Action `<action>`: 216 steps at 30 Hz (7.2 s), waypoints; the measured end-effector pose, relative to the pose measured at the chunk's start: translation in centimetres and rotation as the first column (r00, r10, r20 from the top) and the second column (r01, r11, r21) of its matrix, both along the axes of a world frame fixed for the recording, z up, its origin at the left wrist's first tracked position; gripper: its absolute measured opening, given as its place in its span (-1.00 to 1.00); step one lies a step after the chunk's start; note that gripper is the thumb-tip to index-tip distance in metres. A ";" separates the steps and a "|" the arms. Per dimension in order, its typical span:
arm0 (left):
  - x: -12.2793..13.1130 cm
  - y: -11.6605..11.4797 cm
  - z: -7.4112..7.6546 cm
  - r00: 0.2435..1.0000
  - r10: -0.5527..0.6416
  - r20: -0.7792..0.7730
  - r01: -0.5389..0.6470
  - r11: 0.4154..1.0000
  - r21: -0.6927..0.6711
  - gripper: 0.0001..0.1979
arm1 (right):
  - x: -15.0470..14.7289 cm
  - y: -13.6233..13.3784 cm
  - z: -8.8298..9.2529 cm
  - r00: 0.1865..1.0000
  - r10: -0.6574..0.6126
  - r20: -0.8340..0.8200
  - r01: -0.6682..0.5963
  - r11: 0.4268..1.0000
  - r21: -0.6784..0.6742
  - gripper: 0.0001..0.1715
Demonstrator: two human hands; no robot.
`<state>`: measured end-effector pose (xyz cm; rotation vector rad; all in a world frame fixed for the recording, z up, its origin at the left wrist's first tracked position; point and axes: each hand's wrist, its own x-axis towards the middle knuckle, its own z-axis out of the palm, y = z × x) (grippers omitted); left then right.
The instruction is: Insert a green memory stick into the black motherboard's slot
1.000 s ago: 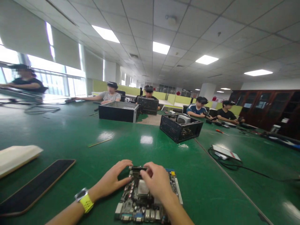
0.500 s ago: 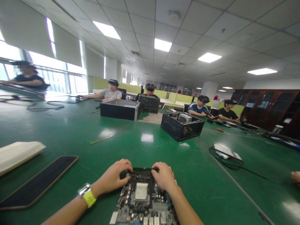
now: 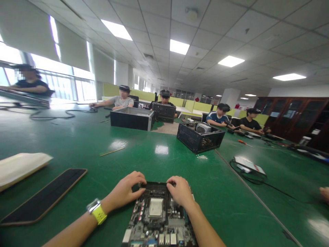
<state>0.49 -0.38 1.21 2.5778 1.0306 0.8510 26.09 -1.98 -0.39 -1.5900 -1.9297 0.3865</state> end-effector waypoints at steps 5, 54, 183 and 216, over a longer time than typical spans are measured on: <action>-0.1 0.1 -0.1 1.000 -0.002 -0.003 0.002 1.000 0.008 -0.89 | 0.0 0.0 0.1 1.000 0.008 -0.026 -0.007 1.000 0.018 -0.78; 0.0 -0.2 0.0 1.000 -0.003 -0.030 0.003 1.000 0.014 -0.89 | -0.4 -0.1 0.4 0.997 0.031 -0.066 -0.028 0.999 0.038 -0.83; 0.2 -0.3 -0.4 0.995 -0.073 0.067 0.079 0.993 -0.090 -0.64 | 0.1 0.2 0.6 0.997 -0.059 0.045 0.056 0.997 0.054 -0.78; 0.2 -0.4 -0.2 0.995 -0.071 0.070 0.077 0.993 -0.087 -0.66 | 0.3 0.4 0.5 0.993 -0.077 0.093 0.076 0.997 0.020 -0.74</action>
